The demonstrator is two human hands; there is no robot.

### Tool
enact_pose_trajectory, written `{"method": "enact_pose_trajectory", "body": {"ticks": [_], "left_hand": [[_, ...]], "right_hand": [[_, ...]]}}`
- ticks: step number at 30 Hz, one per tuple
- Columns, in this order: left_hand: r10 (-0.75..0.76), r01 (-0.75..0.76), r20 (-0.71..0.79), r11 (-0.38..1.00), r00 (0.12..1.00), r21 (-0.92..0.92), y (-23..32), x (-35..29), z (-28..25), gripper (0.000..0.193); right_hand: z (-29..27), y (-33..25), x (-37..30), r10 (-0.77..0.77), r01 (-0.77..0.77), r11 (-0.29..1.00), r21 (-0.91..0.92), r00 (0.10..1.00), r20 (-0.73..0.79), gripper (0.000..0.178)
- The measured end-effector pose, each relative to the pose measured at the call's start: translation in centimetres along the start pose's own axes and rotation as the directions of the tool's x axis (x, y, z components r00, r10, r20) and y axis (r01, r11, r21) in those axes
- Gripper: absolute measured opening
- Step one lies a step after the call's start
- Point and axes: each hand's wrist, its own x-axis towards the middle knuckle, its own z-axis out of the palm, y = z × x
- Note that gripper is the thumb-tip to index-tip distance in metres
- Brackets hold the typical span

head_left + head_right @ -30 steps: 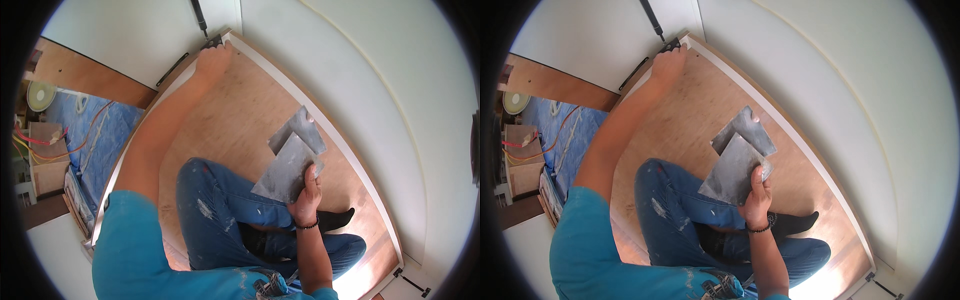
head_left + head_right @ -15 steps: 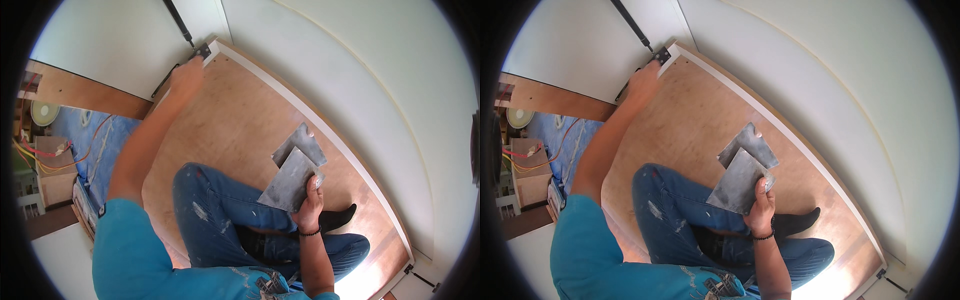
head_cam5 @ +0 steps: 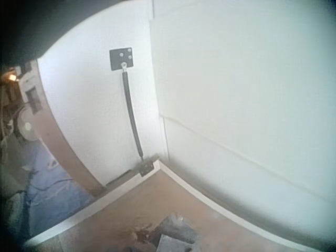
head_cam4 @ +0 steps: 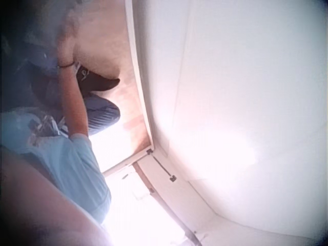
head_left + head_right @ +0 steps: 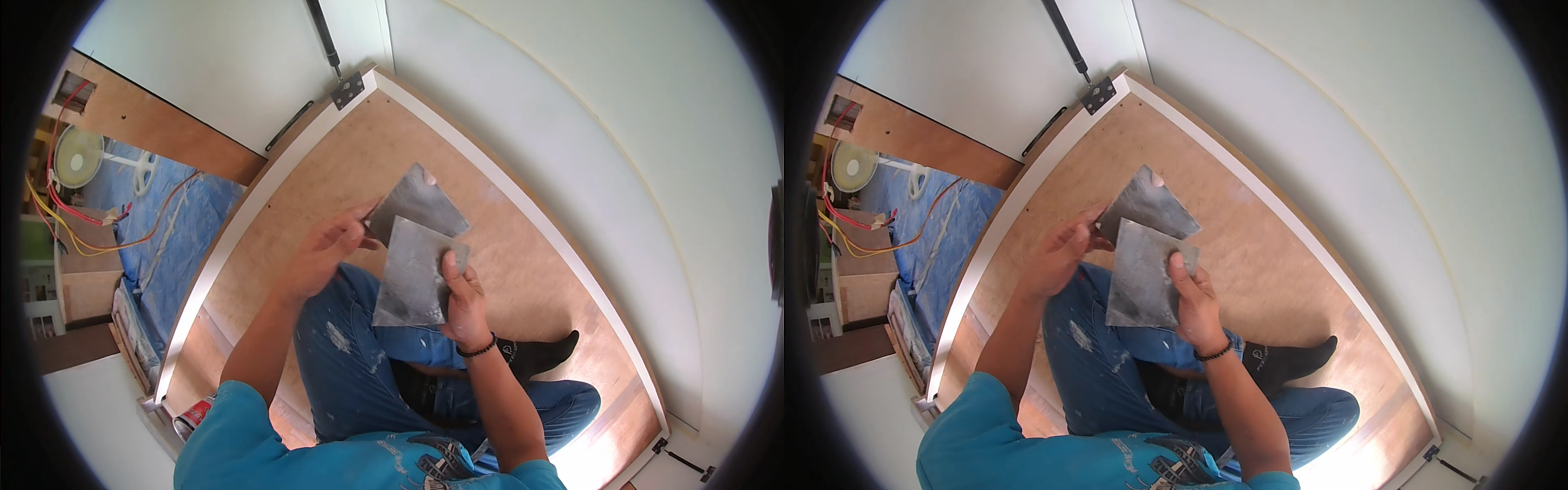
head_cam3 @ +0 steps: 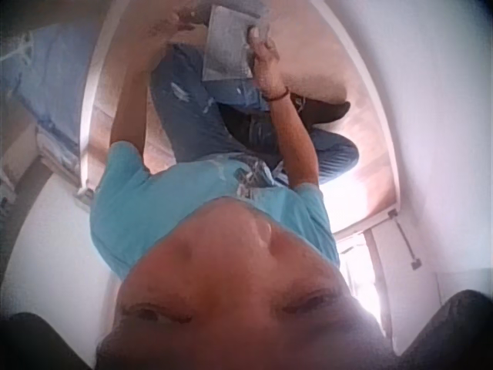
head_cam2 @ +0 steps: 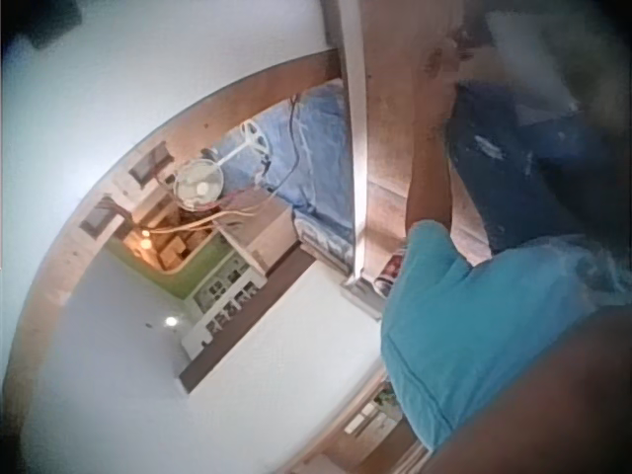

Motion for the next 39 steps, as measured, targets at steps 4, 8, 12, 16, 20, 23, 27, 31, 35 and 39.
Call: {"method": "enact_pose_trajectory", "body": {"ticks": [4,8,12,16,20,23,27,31,35,39], "left_hand": [[-0.131,0.093,-0.094,0.94,0.987,-0.329,-1.4,2.1,0.9,0.018],[-0.077,-0.059,-0.322,0.919,0.944,-0.391,-0.7,5.8,-1.8,0.017],[0.015,-0.164,-0.395,0.924,0.918,-0.346,0.1,8.3,-7.3,0.021],[0.029,-0.171,-0.362,0.914,0.932,-0.368,0.8,9.2,-8.4,0.028],[0.058,-0.171,-0.473,0.965,0.879,-0.198,-0.9,9.7,-8.7,0.034],[0.057,-0.126,-0.498,0.986,0.865,-0.105,-1.4,9.9,-8.5,0.034],[0.132,-0.004,-0.477,0.965,0.869,0.261,-2.3,9.2,-8.9,0.027],[0.316,0.204,-0.438,0.566,0.842,0.799,-2.4,10.9,-7.1,0.028],[0.429,0.141,-0.138,0.025,0.893,0.99,-2.9,15.5,-6.2,0.036],[0.448,0.122,0.053,-0.353,0.892,0.928,-5.6,21.4,-7.0,0.044]], "right_hand": [[0.9,0.0,1.9,0.051,-0.05,0.999,-0.019,0.997,0.054,0.044],[-0.4,-1.6,4.0,0.13,-0.141,0.989,0.05,0.975,0.18,0.061],[-7.5,-2.5,6.9,0.09,-0.107,0.99,0.094,0.982,0.168,0.069],[-12.0,-1.3,8.9,0.141,-0.15,0.986,0.071,0.983,0.117,0.066],[-14.0,-0.8,8.9,0.151,-0.156,0.984,0.086,0.987,0.058,0.063],[-15.2,-0.7,8.5,0.164,-0.17,0.971,0.169,0.985,0.049,0.061],[-15.2,-0.3,8.4,0.181,-0.183,0.966,0.184,0.983,0.023,0.059],[-15.0,-0.8,8.8,0.215,-0.231,0.949,0.216,0.972,0.095,0.059],[-14.9,-1.1,9.4,0.248,-0.26,0.943,0.206,0.965,0.081,0.058],[-14.9,-1.3,9.6,0.237,-0.248,0.951,0.182,0.968,0.082,0.06]]}}
